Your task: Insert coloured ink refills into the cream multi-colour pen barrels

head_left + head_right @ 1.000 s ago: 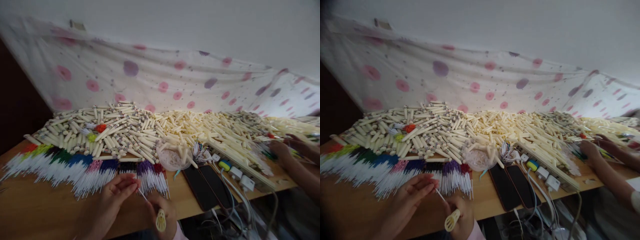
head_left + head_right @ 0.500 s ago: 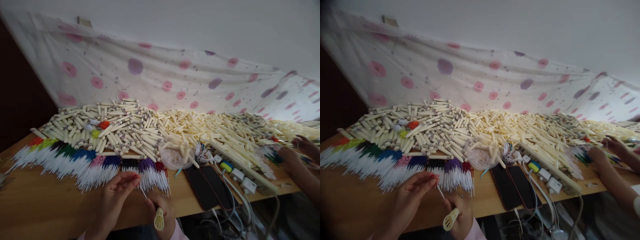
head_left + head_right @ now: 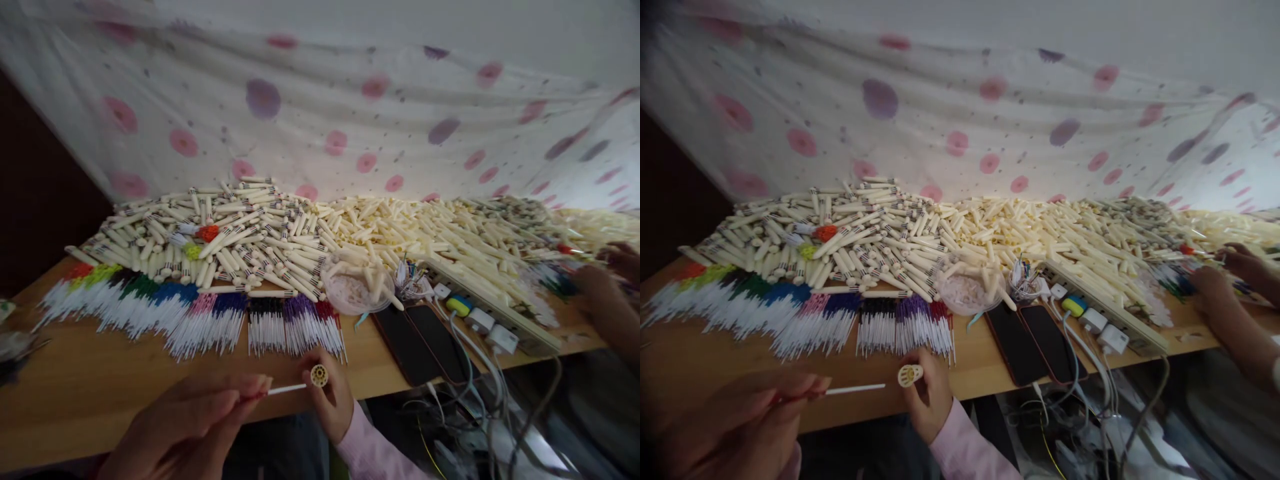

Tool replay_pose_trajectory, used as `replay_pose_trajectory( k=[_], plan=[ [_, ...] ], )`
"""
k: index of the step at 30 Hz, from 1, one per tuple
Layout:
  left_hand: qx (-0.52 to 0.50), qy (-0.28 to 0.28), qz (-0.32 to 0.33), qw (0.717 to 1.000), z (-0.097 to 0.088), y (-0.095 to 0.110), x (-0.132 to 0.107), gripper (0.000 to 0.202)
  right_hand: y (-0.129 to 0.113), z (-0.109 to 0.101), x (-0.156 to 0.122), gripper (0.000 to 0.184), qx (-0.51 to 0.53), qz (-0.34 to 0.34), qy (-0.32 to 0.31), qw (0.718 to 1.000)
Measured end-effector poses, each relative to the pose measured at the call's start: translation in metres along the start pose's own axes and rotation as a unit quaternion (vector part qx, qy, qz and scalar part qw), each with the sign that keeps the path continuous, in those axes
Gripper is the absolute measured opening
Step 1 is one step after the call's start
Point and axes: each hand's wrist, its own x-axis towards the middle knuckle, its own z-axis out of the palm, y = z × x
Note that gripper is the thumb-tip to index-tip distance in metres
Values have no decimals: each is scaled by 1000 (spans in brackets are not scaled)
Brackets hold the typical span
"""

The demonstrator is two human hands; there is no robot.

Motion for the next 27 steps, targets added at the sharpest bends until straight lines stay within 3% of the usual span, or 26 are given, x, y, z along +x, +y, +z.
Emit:
replay_pose_trajectory(
  k=[2,4,8,13,15,21,27],
  plan=[
    [-9,-52,104,993,0,1,-1,37,1,0,0,44,2,-5,-2,1000],
    [-19,-88,143,986,4,-1,-1,42,1,0,0,44,2,-11,-8,1000],
    [16,-162,193,968,11,-5,7,24,0,0,0,50,-5,-30,-10,999],
    [106,-241,303,916,8,-7,18,10,-1,0,1,53,-18,-36,-6,999],
    [96,-252,302,914,8,-11,16,12,-1,0,1,55,-16,-37,-6,999],
    [42,-213,199,956,12,-30,-6,33,0,0,1,50,-19,-39,-1,999],
    [39,-218,212,952,15,-31,-6,33,-1,1,0,47,-15,-38,-5,999]
  ],
)
